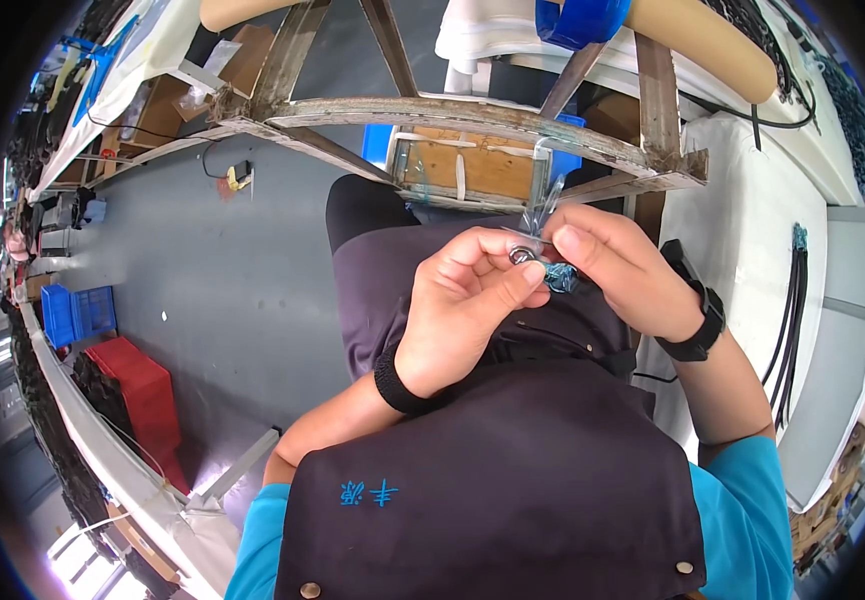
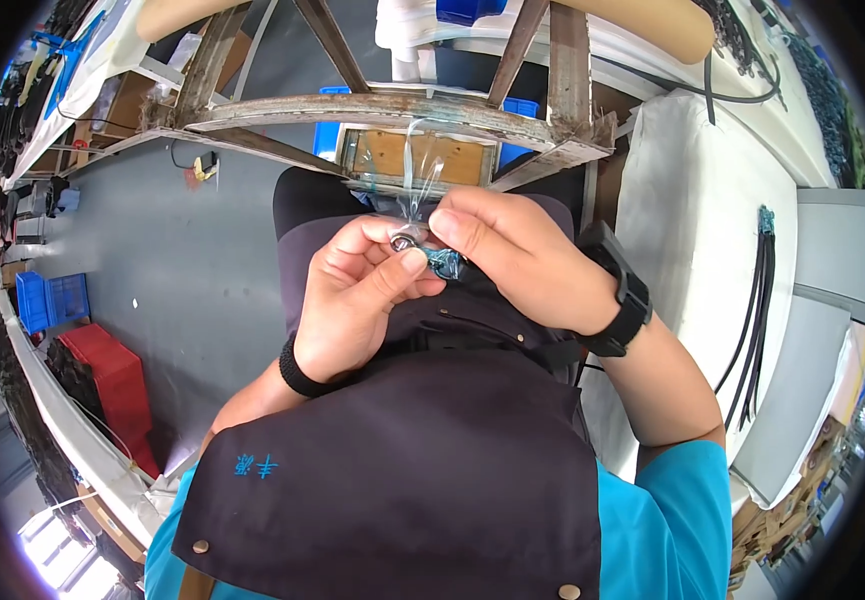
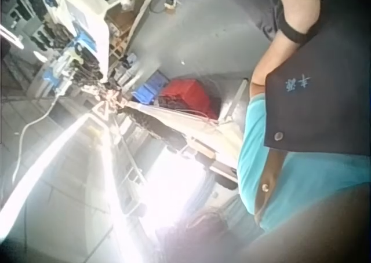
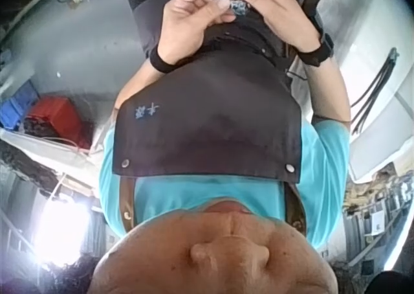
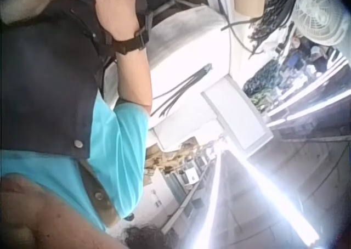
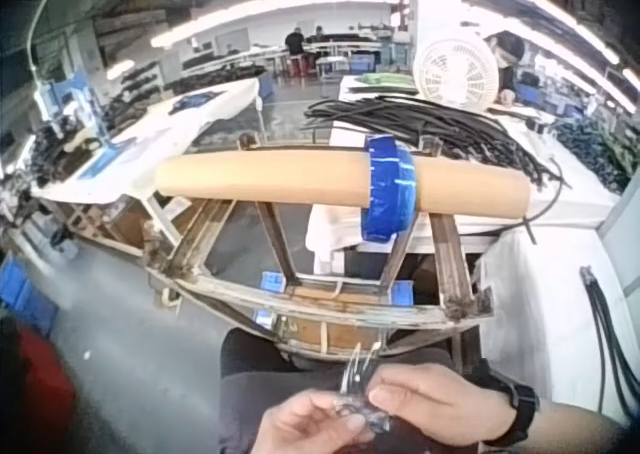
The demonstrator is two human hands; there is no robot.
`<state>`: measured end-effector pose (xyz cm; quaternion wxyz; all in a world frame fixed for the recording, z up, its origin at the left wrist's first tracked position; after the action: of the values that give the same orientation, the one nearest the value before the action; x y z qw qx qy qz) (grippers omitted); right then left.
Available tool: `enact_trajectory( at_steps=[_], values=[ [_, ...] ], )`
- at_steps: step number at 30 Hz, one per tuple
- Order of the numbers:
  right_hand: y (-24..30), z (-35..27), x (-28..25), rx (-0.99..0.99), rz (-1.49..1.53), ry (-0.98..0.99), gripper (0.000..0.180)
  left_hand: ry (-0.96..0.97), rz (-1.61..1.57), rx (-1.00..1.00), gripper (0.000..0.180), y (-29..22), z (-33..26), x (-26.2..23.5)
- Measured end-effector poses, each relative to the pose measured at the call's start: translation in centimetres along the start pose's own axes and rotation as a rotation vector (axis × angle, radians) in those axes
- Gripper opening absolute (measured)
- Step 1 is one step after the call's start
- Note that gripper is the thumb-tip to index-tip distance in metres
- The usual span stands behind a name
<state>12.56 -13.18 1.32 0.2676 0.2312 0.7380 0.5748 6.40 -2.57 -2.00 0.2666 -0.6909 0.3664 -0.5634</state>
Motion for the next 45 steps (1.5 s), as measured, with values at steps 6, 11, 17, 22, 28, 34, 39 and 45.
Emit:
enact_trajectory(
  at_steps=[6,11,17,22,28,34,39,45],
  values=[
    [-2.6,-3.7,-2.3,0.206,0.195,-0.11,0.033,-0.019,0.063,-0.067,0.017,-0.3,-0.5,-0.8],
    [-8.6,-14.2,-10.6,0.331,-0.046,-0.523,0.037,-0.072,0.012,-0.062,0.017,-0.6,-0.7,-1.5],
    [-17.0,-34.8,-19.8,0.652,-0.837,-1.321,0.029,-0.045,-0.103,-0.061,0.016,-0.9,-0.9,-0.9],
    [-19.1,-39.6,-17.8,1.219,-1.06,-1.438,0.026,0.002,-0.012,-0.059,0.013,-1.2,-0.8,1.0],
    [-13.6,-31.4,-17.3,0.369,-1.195,-1.392,0.038,-0.003,0.065,-0.09,0.016,-1.2,-0.2,2.7],
    [1.4,-11.0,-1.8,-0.439,-0.66,-0.592,0.061,0.011,0.034,-0.042,0.017,-0.6,-0.2,3.1],
    [4.0,-7.2,1.0,-0.67,-0.589,-0.482,0.044,0.009,0.026,-0.025,0.018,-1.6,-1.4,3.0],
    [0.8,-5.5,2.3,-0.031,0.284,-0.142,0.02,0.262,0.424,0.286,0.013,-5.0,-1.9,3.1]
  ],
)
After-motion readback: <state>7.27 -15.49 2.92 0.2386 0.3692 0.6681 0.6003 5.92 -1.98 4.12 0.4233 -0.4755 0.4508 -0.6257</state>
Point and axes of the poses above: each hand's wrist, its own z-axis towards the middle knuckle, its own x-axis out of the palm, y = z × x, the point moved 8 cm from there along z, towards the middle knuckle, and after that the axes turned 1 degree about x, right-handed, at the moved point
